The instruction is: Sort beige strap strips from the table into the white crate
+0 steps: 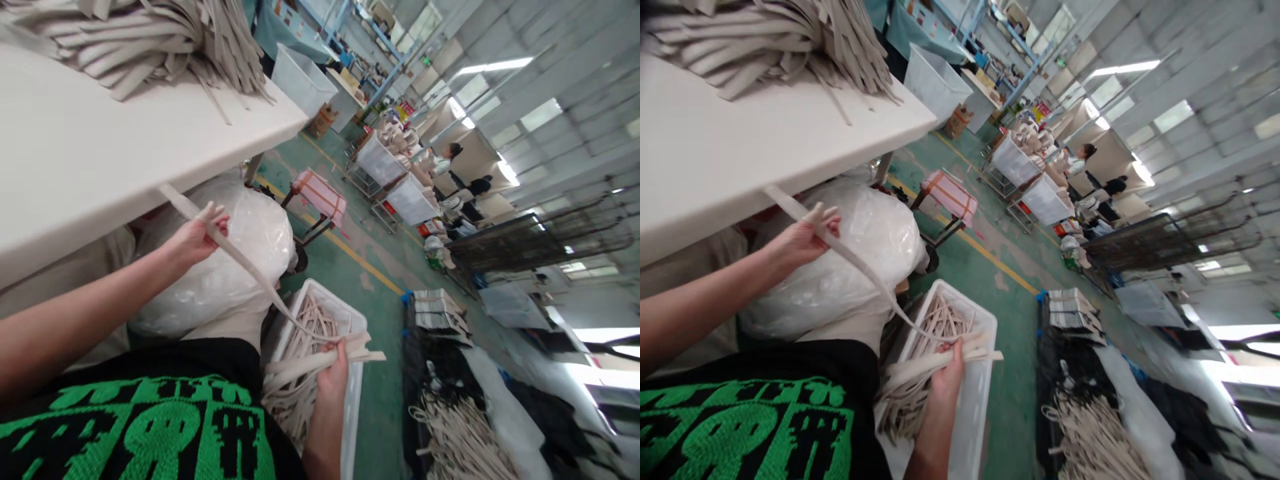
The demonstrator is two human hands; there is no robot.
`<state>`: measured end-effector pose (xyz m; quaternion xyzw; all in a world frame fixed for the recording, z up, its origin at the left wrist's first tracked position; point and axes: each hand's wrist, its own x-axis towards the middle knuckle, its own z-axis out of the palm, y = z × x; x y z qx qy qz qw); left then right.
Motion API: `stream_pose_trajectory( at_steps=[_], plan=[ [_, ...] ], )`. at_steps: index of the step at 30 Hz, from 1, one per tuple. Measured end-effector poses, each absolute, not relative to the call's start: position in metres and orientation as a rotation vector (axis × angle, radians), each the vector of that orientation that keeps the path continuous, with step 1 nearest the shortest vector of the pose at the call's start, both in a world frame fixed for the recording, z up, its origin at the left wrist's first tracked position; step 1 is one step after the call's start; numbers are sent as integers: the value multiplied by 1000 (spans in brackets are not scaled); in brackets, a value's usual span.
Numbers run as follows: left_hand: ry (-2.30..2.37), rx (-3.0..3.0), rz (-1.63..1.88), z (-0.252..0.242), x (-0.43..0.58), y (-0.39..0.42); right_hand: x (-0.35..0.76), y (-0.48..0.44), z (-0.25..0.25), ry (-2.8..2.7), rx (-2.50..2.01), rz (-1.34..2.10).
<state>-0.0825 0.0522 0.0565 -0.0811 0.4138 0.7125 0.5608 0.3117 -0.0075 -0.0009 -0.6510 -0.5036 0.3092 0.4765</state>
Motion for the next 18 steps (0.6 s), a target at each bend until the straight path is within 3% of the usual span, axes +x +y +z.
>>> stream_pose_trajectory(
  at_steps=[7, 13, 18],
  plan=[
    [1082, 212, 1415, 42, -59, 18, 244, -9, -3, -975, -1464, 1135],
    [1226, 899, 1025, 25, -26, -17, 171, -1, 10, -1052, -1295, 1405],
    [1325, 1016, 1101, 33, -17, -24, 137, -3, 18, -1113, -1197, 1526]
  ],
)
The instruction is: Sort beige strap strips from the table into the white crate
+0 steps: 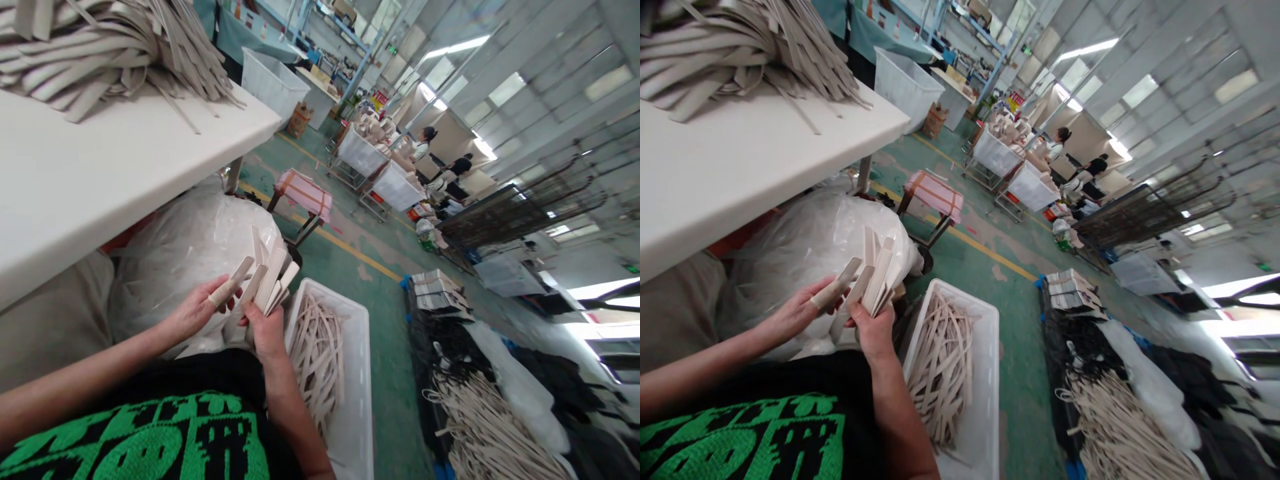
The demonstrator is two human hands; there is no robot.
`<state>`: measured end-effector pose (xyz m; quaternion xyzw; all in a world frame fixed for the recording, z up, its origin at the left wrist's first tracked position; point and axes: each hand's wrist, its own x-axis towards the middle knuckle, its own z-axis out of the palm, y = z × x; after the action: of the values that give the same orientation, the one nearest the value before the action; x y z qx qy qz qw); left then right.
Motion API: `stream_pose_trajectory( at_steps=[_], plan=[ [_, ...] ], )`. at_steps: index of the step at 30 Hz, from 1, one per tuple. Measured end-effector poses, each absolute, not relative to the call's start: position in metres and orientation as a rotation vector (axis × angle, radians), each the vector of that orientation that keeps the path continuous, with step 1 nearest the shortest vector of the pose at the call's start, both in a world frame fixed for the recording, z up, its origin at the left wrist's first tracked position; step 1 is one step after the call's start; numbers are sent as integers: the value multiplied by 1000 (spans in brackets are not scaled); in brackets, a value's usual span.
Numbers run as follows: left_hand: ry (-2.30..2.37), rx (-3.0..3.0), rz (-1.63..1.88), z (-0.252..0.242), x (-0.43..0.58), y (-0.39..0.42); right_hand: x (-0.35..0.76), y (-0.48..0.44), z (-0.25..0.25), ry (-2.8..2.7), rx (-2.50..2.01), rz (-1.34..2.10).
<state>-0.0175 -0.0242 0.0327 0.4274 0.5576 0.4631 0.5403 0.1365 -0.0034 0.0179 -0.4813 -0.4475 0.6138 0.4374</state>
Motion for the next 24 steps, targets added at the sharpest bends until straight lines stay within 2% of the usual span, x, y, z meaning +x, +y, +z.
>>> stream_pose_trajectory(
  at_steps=[15, 21, 24],
  plan=[
    [1361, 1176, 1026, 37, -17, -18, 133, 6, 11, -1124, -1281, 1459],
    [1239, 1585, 577, 35, -26, -27, 156, 11, 28, -1153, -1169, 1597],
    [1199, 1644, 496, 27, -23, -35, 161, 1, 33, -1289, -1251, 1593]
  ],
)
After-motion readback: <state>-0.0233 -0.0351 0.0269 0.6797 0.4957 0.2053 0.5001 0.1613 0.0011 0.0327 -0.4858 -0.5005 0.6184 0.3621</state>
